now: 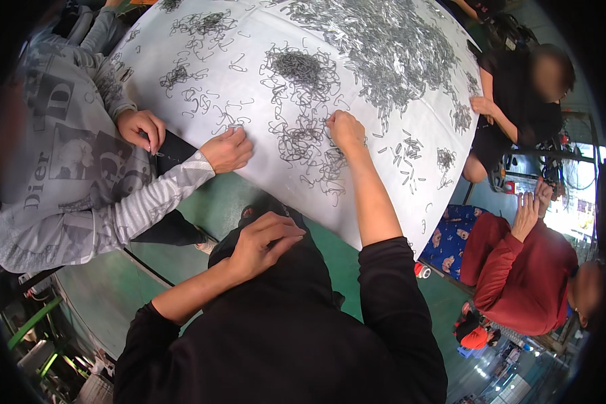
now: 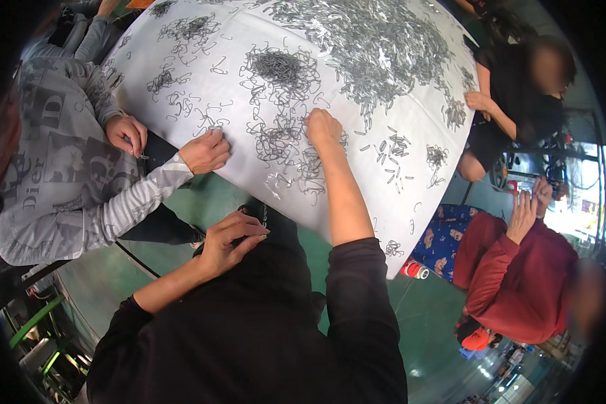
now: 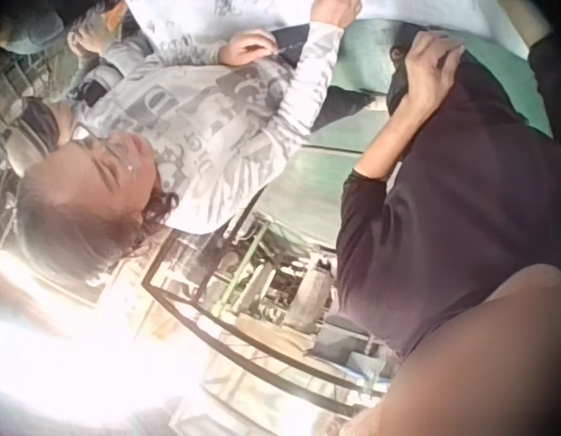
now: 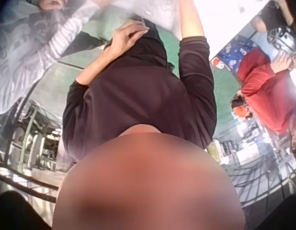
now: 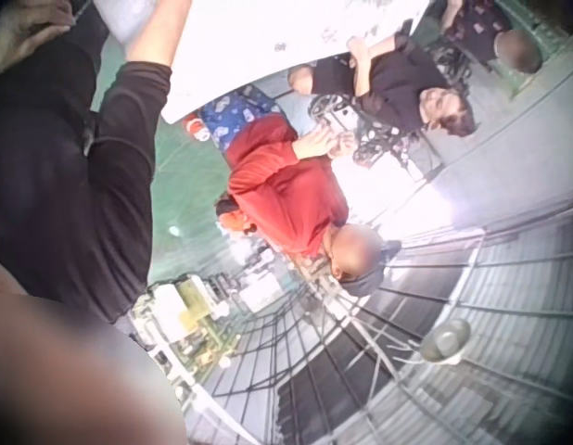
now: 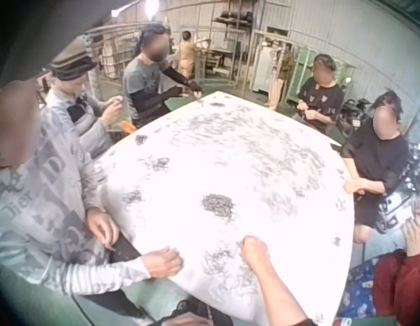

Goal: The person repeatedly picks up small metal wire pieces from a large white sheet and links them together by hand. They occasionally reach up to hang the assembled chain on a nearby metal frame. Other people at the table perform the same task simultaneously.

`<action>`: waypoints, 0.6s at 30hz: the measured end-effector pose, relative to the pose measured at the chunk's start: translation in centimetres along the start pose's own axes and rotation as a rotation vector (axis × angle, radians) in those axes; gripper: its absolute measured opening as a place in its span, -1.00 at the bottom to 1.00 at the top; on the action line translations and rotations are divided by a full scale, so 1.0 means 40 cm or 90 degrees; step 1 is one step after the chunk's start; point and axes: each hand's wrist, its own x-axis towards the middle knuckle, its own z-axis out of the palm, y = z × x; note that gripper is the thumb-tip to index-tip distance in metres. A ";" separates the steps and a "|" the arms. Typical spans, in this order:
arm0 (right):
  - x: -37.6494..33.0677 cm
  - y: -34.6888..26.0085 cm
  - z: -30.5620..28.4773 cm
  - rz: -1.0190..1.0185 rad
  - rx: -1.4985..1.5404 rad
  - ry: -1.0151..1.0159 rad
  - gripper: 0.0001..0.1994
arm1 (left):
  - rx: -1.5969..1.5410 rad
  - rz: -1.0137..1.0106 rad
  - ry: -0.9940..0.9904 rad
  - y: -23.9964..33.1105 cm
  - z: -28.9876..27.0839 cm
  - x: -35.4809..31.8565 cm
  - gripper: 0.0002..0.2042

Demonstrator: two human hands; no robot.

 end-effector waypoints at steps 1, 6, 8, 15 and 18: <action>0.000 0.003 0.007 -0.023 -0.025 0.005 -0.87 | 0.001 0.005 0.002 0.000 0.001 -0.003 -0.81; -0.067 0.032 0.002 0.025 0.116 0.100 -0.83 | -0.009 -0.005 0.030 -0.007 0.004 -0.020 -0.82; -0.124 0.018 -0.021 0.059 0.308 0.113 -0.80 | -0.023 0.004 0.036 -0.013 0.003 -0.026 -0.84; -0.546 -0.153 -0.166 0.167 0.864 0.089 -0.65 | -0.026 -0.022 0.023 -0.025 -0.002 -0.049 -0.83; -0.678 -0.231 -0.184 0.166 0.928 0.093 -0.65 | -0.051 -0.055 0.010 -0.025 -0.005 -0.054 -0.81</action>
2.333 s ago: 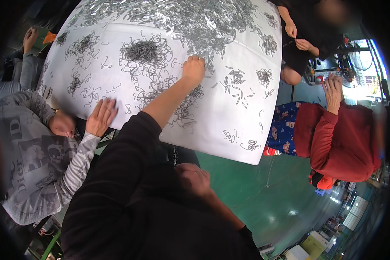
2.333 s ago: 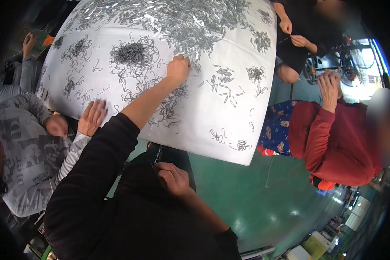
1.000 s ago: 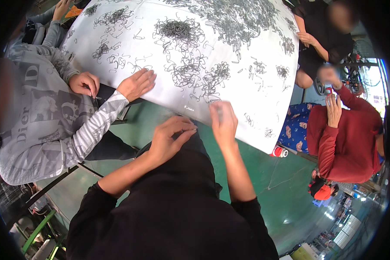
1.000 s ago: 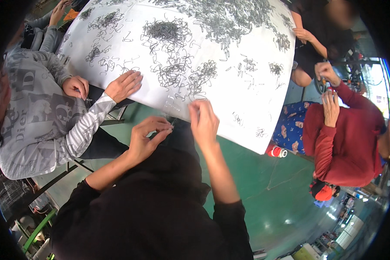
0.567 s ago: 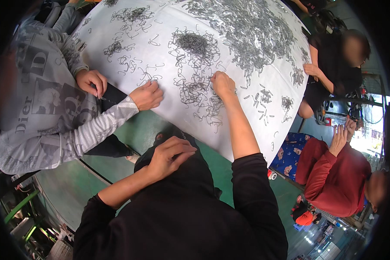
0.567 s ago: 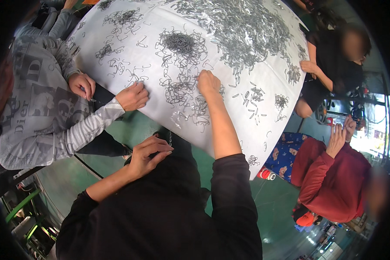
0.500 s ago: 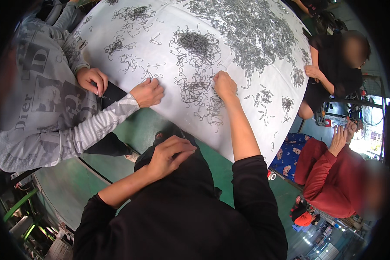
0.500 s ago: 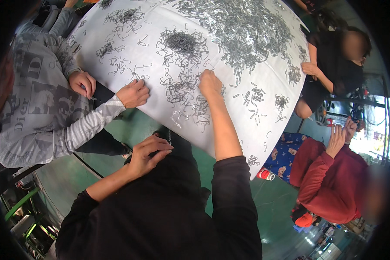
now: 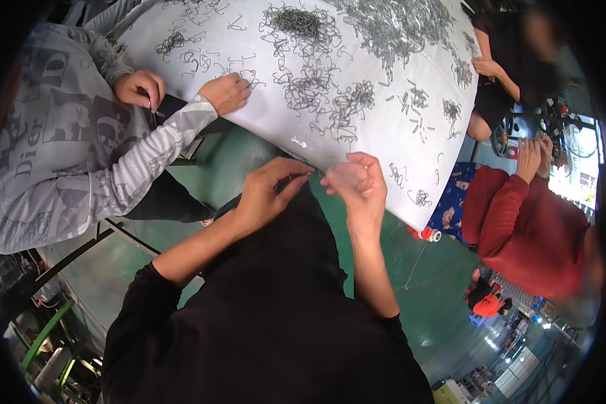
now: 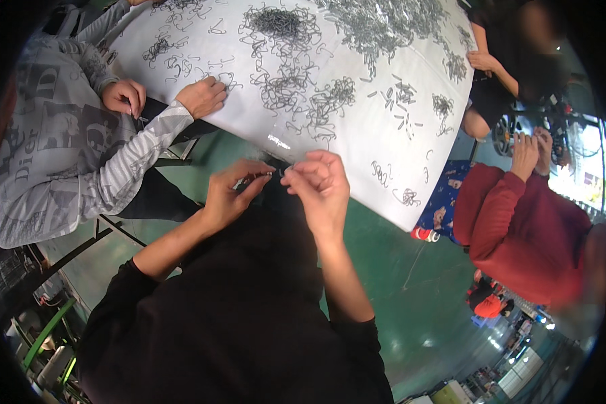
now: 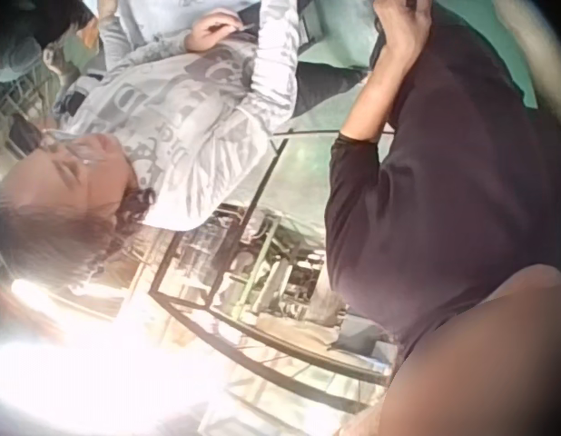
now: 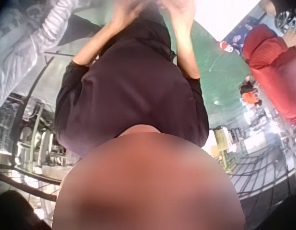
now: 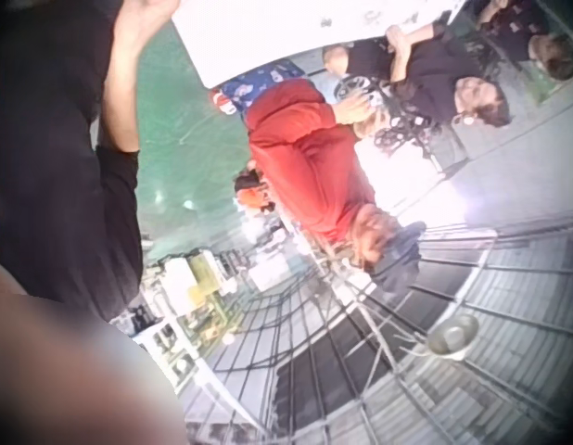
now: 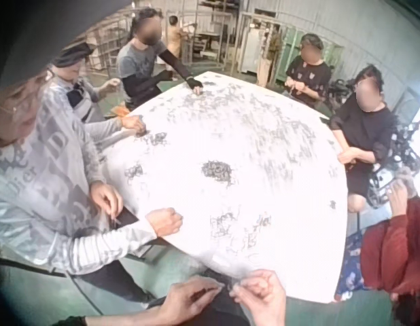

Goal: The person repeatedly picks up small metal wire pieces from a large white sheet and links them together by hand. They occasionally reach up to hang the assembled chain on a nearby metal frame. Other people at the table perform the same task simultaneously.

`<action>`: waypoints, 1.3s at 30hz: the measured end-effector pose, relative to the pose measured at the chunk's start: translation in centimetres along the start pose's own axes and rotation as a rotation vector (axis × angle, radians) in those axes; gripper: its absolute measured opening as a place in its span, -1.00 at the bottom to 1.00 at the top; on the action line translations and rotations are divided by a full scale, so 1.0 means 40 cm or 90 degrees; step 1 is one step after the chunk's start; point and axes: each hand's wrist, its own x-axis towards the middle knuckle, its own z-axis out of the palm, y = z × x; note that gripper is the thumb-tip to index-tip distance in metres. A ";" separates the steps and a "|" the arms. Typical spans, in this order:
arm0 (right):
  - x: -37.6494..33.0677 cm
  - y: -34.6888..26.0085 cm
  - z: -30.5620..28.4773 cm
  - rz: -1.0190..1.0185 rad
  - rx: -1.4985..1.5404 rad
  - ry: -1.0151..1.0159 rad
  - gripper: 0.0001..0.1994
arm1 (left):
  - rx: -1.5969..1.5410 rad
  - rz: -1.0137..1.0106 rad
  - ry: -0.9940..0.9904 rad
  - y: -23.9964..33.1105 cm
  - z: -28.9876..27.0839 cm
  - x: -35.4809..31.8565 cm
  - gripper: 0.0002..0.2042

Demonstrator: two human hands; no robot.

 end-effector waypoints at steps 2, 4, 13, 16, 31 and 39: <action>-0.041 0.011 0.021 0.011 0.017 0.023 -0.67 | -0.001 -0.015 -0.008 0.000 -0.003 -0.002 -0.79; -0.054 0.026 0.032 -0.009 0.048 0.032 -0.70 | 0.001 0.015 -0.008 -0.001 -0.001 -0.004 -0.78; -0.077 0.084 0.027 -0.171 0.018 0.107 -0.74 | 0.006 0.106 -0.047 -0.016 0.019 -0.007 -0.70; -0.086 0.099 0.012 -0.225 -0.083 0.113 -0.73 | 0.010 0.102 -0.001 -0.057 0.027 0.057 -0.68; -0.031 0.079 -0.070 -0.349 -0.367 -0.009 -0.73 | 0.454 0.133 -0.123 -0.328 0.507 0.733 -0.82; -0.045 0.111 -0.047 -0.334 -0.309 0.013 -0.76 | 0.089 0.010 -0.094 -0.209 0.329 0.537 -0.86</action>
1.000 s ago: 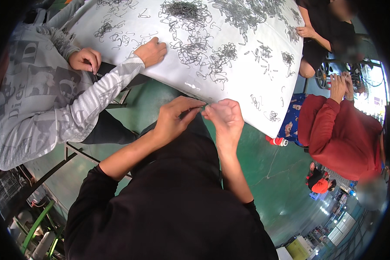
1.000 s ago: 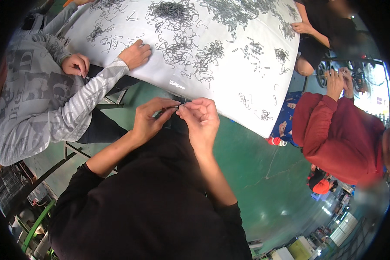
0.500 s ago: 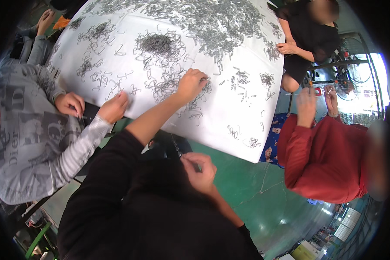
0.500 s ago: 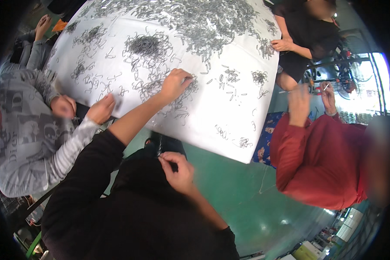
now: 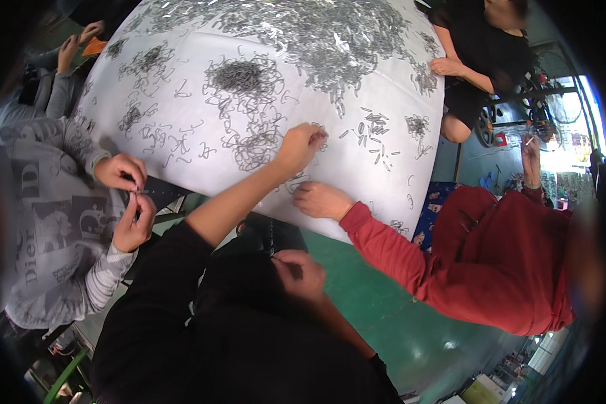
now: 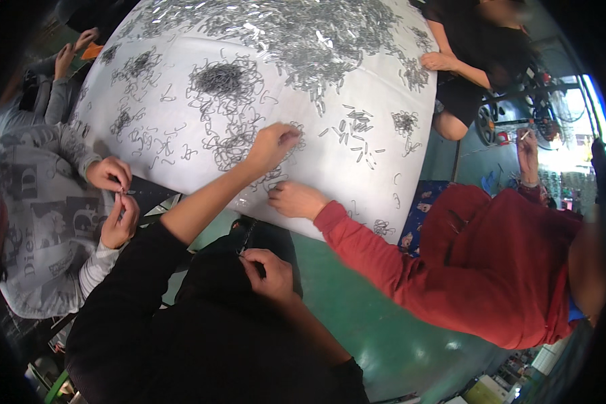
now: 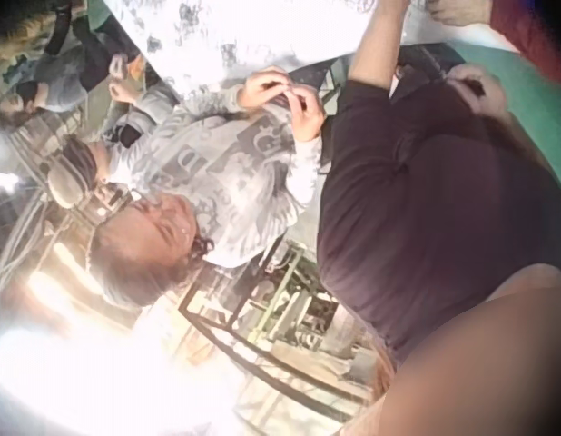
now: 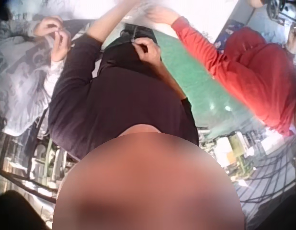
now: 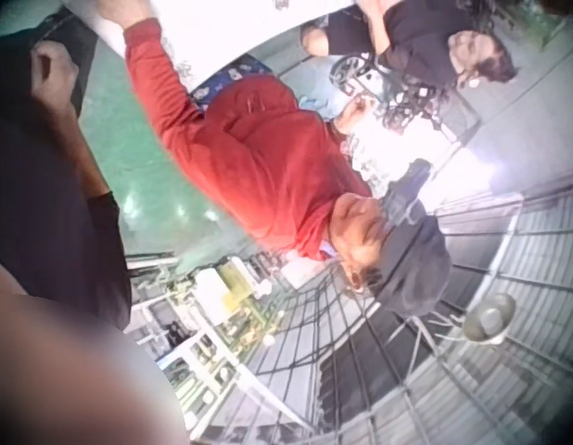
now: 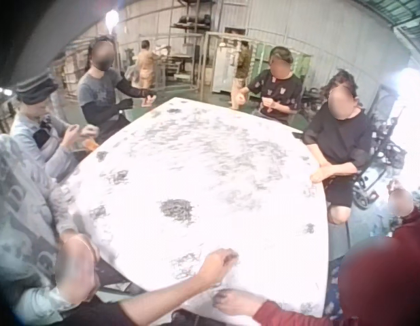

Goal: The person repeatedly picks up small metal wire pieces from a large white sheet and links them together by hand. They occasionally reach up to hang the assembled chain on a nearby metal frame. Other people at the table perform the same task simultaneously.

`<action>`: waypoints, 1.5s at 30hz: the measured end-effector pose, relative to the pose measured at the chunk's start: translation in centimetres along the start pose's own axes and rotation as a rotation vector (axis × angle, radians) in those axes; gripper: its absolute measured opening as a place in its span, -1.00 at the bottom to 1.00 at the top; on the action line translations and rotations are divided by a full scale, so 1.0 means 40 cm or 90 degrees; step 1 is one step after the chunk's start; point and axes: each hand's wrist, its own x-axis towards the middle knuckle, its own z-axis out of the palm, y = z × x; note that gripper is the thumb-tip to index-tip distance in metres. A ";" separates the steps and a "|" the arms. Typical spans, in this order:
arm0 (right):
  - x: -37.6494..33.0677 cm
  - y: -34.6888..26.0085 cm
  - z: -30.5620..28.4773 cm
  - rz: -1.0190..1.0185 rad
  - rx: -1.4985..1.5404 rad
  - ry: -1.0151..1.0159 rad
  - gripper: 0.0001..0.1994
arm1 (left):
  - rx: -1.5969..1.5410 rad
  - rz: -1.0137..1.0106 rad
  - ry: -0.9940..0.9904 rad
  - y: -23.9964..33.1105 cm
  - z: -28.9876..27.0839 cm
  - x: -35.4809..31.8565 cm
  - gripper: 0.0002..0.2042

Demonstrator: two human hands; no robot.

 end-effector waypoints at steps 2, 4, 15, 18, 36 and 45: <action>-0.012 -0.005 0.008 0.004 -0.006 0.024 -0.76 | -0.096 -0.069 -0.016 0.059 -0.089 -0.135 -0.85; -0.021 -0.010 0.020 0.001 0.012 0.056 -0.77 | -0.131 -0.152 -0.050 0.118 -0.176 -0.264 -0.84; -0.042 -0.055 0.085 -0.034 0.021 0.059 -0.77 | -0.253 -0.210 0.014 0.233 -0.320 -0.548 -0.90; -0.043 -0.064 0.102 -0.034 0.011 0.070 -0.78 | -0.257 -0.214 0.034 0.235 -0.331 -0.563 -0.91; 0.380 0.212 0.130 0.047 -0.199 -0.083 -0.85 | -0.012 -0.001 0.190 0.206 -0.341 -0.583 -0.86; 0.602 0.312 0.261 0.316 -0.546 -0.205 -0.80 | -0.024 -0.042 0.234 0.196 -0.319 -0.582 -0.86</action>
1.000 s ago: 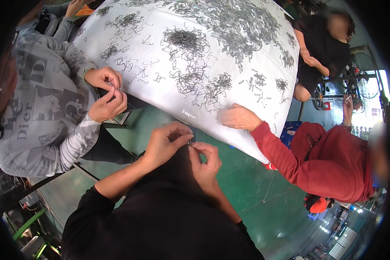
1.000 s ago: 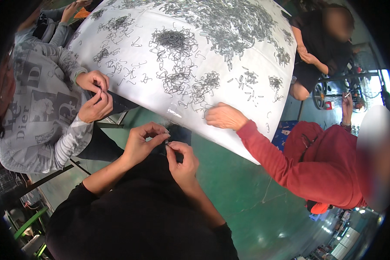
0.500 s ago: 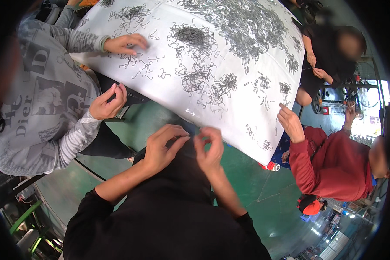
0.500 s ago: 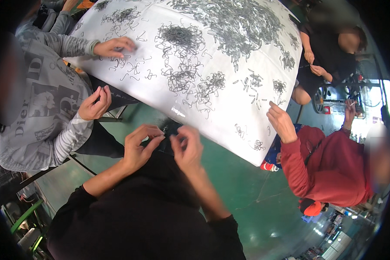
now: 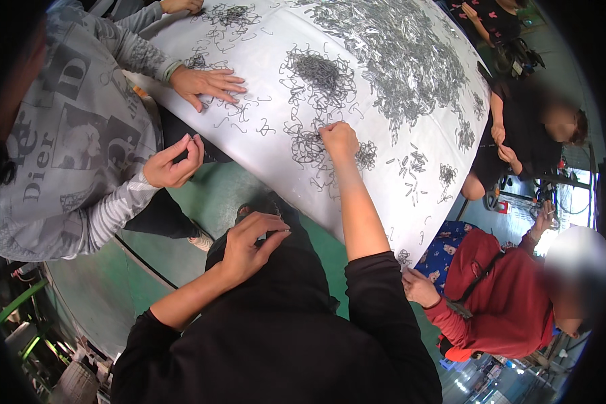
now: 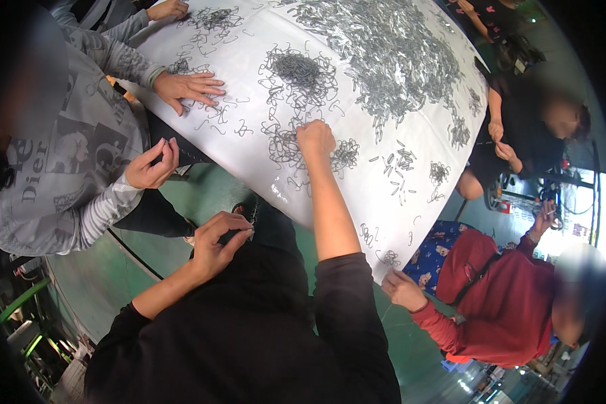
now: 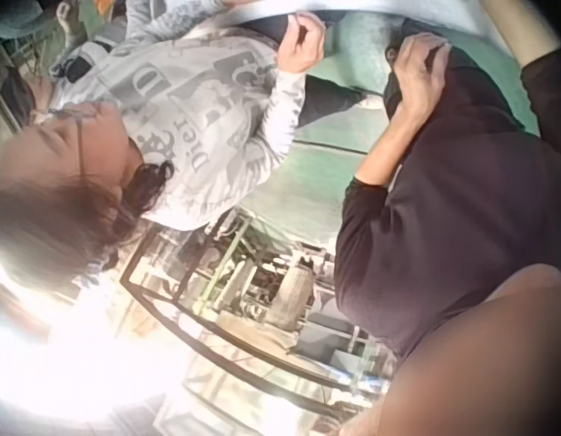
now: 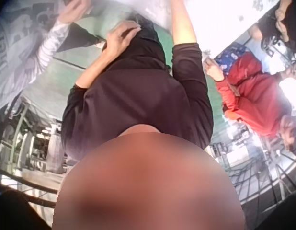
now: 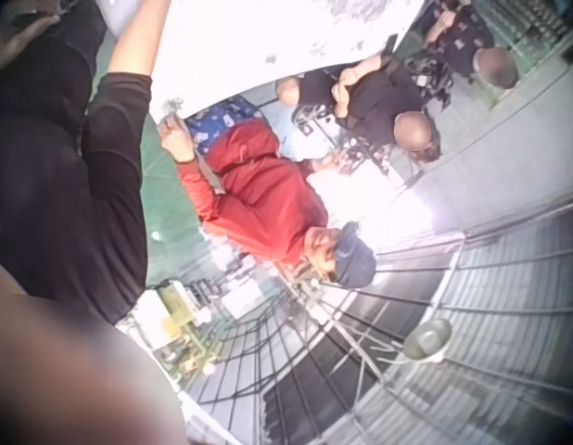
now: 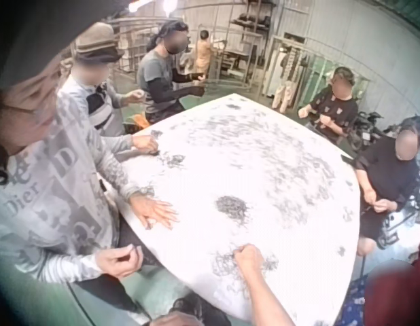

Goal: The person repeatedly picks up small metal wire pieces from a large white sheet and links them together by hand. They occasionally reach up to hang the assembled chain on a nearby metal frame. Other people at the table perform the same task simultaneously.

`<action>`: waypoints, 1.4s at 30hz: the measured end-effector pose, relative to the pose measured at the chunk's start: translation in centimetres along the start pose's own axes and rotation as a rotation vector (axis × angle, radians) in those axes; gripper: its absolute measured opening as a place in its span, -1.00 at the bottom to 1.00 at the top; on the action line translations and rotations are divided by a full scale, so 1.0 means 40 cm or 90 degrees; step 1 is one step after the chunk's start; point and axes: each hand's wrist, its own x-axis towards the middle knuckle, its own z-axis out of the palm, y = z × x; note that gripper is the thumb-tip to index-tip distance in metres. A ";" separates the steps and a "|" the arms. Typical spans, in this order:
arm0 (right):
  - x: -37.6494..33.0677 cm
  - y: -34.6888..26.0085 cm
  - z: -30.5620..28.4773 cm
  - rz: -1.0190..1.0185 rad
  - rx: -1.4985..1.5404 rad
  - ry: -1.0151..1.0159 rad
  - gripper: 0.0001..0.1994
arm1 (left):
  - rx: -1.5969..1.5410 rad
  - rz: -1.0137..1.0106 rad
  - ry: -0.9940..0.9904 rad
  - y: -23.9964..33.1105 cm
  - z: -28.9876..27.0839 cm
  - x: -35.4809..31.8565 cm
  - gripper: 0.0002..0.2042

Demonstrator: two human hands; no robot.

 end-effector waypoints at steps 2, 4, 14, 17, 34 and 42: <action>0.005 -0.008 0.000 0.005 -0.024 -0.018 -0.80 | -0.004 -0.005 0.007 -0.003 0.004 0.001 -0.86; 0.005 -0.008 0.001 -0.017 -0.030 -0.035 -0.79 | 0.004 0.004 0.011 -0.005 0.004 0.001 -0.86; -0.104 0.102 -0.035 -0.147 0.255 0.103 -0.84 | -0.008 -0.026 -0.007 -0.012 -0.011 -0.010 -0.86; -0.226 0.101 -0.075 -0.125 0.573 0.063 -0.79 | 0.005 -0.027 -0.015 -0.016 -0.013 -0.017 -0.85; -0.733 0.123 -0.104 -0.097 0.953 0.026 -0.79 | -0.025 0.084 -0.070 -0.027 0.045 -0.084 -0.73; -0.733 0.164 -0.105 -0.346 0.597 0.286 -0.74 | 0.010 0.171 -0.051 -0.128 0.156 0.125 -0.79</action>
